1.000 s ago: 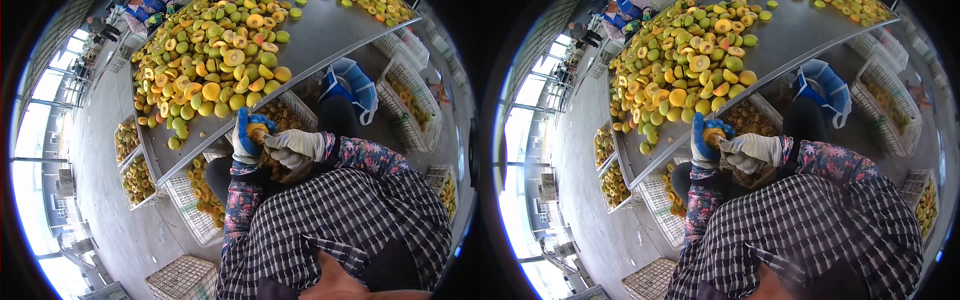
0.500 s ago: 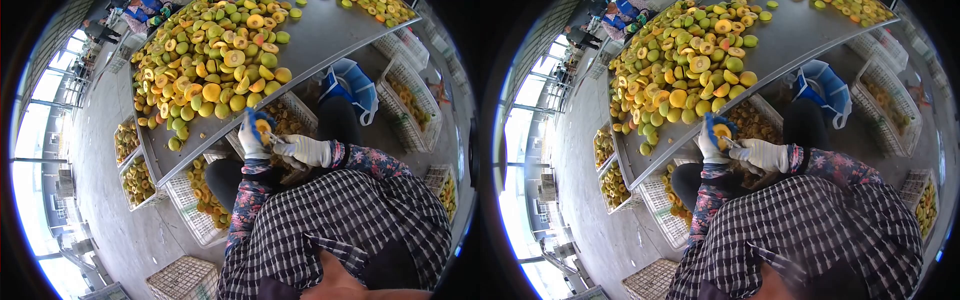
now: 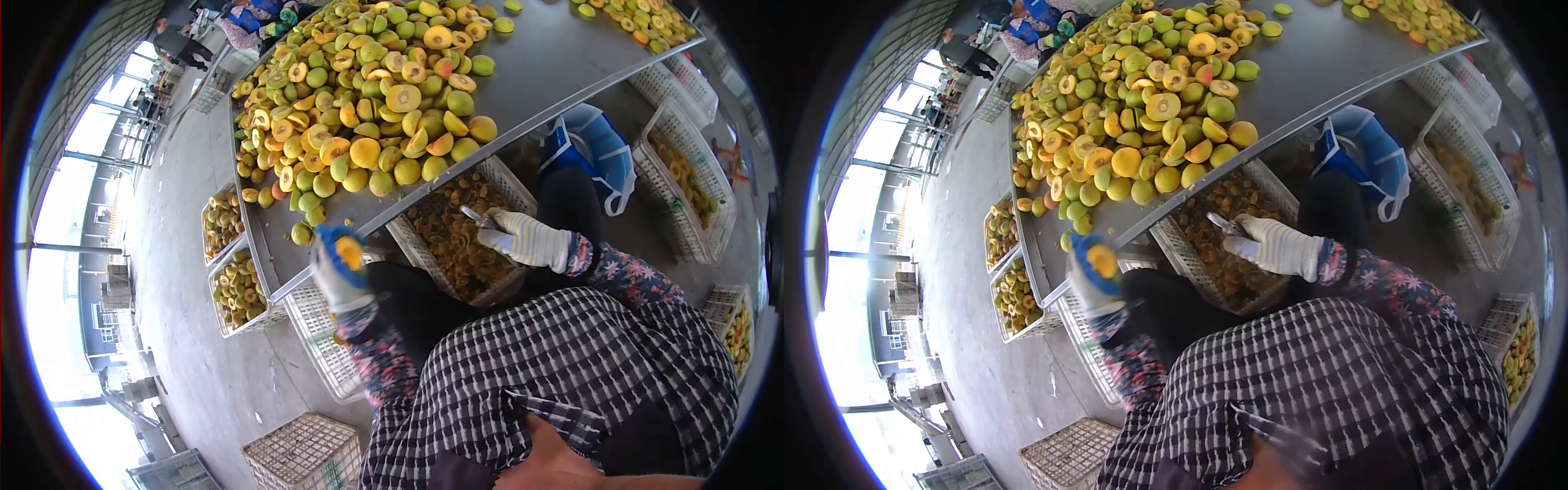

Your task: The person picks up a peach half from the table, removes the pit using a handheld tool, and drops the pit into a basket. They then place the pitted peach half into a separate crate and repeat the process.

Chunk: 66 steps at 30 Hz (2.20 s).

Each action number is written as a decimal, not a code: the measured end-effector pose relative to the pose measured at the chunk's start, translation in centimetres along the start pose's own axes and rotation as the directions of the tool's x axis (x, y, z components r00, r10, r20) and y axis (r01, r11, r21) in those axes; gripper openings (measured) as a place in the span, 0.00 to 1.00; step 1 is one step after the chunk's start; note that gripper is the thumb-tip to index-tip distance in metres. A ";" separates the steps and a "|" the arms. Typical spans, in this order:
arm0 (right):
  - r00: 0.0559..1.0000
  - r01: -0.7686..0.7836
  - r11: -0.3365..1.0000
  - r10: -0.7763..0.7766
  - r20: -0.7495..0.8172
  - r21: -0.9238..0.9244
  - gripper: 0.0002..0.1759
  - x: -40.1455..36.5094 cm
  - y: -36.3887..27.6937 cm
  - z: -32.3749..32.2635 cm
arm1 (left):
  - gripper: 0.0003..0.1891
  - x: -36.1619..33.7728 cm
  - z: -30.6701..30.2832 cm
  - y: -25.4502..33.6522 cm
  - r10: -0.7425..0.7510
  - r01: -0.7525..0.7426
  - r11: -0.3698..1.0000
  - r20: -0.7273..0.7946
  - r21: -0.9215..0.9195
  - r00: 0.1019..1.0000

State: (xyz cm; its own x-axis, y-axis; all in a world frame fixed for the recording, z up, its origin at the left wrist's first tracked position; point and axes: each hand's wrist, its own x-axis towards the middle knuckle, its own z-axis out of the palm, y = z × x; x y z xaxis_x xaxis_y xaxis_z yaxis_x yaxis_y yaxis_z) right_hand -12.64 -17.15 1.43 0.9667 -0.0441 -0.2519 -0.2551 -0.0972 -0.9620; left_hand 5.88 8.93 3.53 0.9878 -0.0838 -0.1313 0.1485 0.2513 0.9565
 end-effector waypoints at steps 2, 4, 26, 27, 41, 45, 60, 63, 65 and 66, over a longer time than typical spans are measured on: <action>0.998 -0.054 0.998 0.052 0.032 0.037 0.13 -0.5 -0.3 -0.5 | 0.16 3.3 -7.3 0.6 0.175 -0.139 0.900 -0.049 0.413 0.983; 0.996 -0.077 0.997 0.077 0.052 0.005 0.14 -0.3 -0.4 -0.5 | 0.15 3.8 -8.9 1.4 0.304 -0.220 0.710 -0.010 0.669 0.952; 0.997 0.039 0.999 -0.039 0.063 -0.008 0.16 0.6 0.6 0.8 | 0.24 9.6 5.5 -6.8 -0.159 0.125 0.982 0.266 0.142 0.951; 0.997 0.054 0.999 -0.054 0.047 0.007 0.14 0.7 0.4 0.9 | 0.22 8.0 5.3 -6.0 -0.183 0.257 0.954 0.382 -0.154 0.906; 0.850 0.360 0.534 -0.526 0.034 -0.765 0.17 3.7 -3.3 2.7 | 0.30 -3.6 8.4 -4.3 -0.016 0.105 0.979 0.455 -0.172 0.890; 0.899 0.285 0.458 -0.431 0.069 -0.842 0.18 3.4 -4.0 2.8 | 0.32 -3.6 8.9 -4.8 -0.044 0.086 0.992 0.405 -0.088 0.913; 0.971 0.238 0.725 -0.155 0.183 -0.647 0.14 3.9 -3.1 2.0 | 0.32 -3.6 8.1 -5.7 -0.131 0.187 0.978 0.420 -0.096 0.898; 0.855 0.498 0.622 -0.467 0.225 -0.604 0.15 6.3 4.2 3.2 | 0.30 -4.7 9.3 -5.3 0.109 -0.024 0.974 0.375 -0.224 0.920; 0.805 0.564 0.620 -0.559 0.198 -0.546 0.18 7.2 5.4 3.7 | 0.27 -5.3 10.3 -5.2 0.223 -0.154 0.955 0.275 -0.252 0.935; 0.856 0.502 0.743 -0.498 0.136 -0.442 0.21 6.4 3.3 4.1 | 0.27 -5.3 10.3 -5.3 0.206 -0.140 0.957 0.253 -0.255 0.945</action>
State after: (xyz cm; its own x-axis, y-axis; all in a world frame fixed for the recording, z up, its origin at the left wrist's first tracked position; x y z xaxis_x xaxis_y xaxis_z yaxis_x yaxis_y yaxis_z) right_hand -7.26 -13.70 -3.73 0.9575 0.1456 0.2492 0.2881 -0.5342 -0.7947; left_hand -0.58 -1.85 1.88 0.9524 -0.2715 0.1389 0.0154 0.4977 0.8672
